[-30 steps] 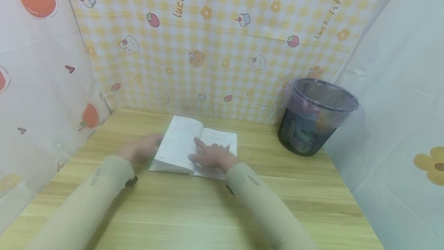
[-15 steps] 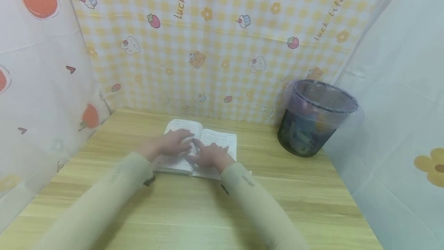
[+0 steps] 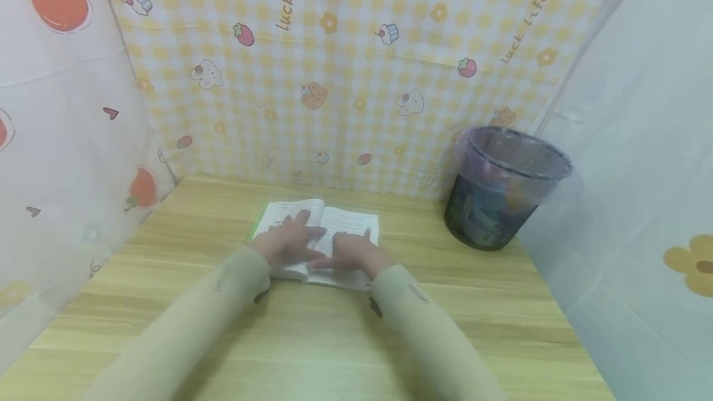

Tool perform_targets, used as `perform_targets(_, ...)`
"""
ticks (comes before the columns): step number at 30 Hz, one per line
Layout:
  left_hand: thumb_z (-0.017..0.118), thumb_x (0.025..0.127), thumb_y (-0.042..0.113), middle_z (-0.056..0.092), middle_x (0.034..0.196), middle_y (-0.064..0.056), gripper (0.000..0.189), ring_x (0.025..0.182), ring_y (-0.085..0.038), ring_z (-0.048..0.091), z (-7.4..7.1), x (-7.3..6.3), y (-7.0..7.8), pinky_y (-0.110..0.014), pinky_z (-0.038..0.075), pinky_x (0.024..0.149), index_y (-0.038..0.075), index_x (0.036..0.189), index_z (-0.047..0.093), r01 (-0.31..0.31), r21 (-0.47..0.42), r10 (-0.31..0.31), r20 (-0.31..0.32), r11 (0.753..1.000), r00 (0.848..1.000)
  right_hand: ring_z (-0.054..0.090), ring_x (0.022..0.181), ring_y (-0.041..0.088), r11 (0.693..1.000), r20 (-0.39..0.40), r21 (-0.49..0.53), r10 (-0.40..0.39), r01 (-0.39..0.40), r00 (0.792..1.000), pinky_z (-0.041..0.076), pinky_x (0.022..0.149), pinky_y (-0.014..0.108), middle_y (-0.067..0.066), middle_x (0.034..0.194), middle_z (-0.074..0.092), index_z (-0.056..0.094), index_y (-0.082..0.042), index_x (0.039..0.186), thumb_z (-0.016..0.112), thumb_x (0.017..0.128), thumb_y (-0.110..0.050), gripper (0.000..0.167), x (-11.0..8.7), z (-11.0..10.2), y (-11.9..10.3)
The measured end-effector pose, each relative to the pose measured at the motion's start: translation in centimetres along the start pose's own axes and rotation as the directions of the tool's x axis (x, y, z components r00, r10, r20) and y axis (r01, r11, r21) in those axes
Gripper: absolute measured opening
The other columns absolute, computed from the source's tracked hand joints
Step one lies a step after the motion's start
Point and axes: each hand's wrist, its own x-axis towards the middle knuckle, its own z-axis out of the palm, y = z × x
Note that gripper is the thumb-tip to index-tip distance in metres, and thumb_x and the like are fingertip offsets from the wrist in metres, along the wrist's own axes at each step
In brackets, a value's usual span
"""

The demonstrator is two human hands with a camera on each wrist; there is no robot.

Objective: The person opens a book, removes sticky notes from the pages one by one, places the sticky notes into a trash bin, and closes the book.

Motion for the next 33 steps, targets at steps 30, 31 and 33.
perform_targets(30, 0.081, 0.094, 0.057, -0.004, 0.186, -0.019, 0.082, 0.164, -0.066, -0.001, 1.4, 1.4, 1.9, -0.092, 0.016, 0.121, 0.032, 0.166, 0.050, 0.111, 0.007, -0.111, 0.007, 0.994, 0.994, 0.061, 0.095, 0.026, 0.935, -0.088, 0.121, 0.345, -0.334, 0.934, 0.054, 0.090, 0.045, 0.013, 0.111, 0.068, 0.074, -0.003, 0.096, 0.073, 0.101, -0.043, 0.040, -0.8, -0.6, 6.7)
perform_targets(31, 0.081, 0.095, 0.057, -0.004, 0.186, -0.019, 0.082, 0.164, -0.066, -0.002, 1.4, 1.4, 1.9, -0.092, 0.016, 0.121, 0.032, 0.166, 0.050, 0.112, 0.007, -0.112, 0.009, 0.994, 0.994, 0.062, 0.096, 0.027, 0.933, -0.085, 0.124, 0.350, -0.338, 0.933, 0.054, 0.091, 0.045, 0.013, 0.111, 0.068, 0.074, -0.002, 0.098, 0.074, 0.101, -0.041, 0.040, -0.9, -0.7, 6.5)
perform_targets(33, 0.081, 0.095, 0.057, -0.004, 0.186, -0.019, 0.082, 0.164, -0.066, -0.002, 1.4, 1.4, 2.0, -0.092, 0.016, 0.121, 0.032, 0.166, 0.050, 0.114, 0.011, -0.114, 0.010, 0.993, 0.993, 0.062, 0.097, 0.027, 0.929, -0.076, 0.128, 0.358, -0.347, 0.931, 0.055, 0.092, 0.046, 0.014, 0.112, 0.068, 0.075, -0.001, 0.099, 0.074, 0.102, -0.040, 0.039, -0.9, -0.8, 6.1)
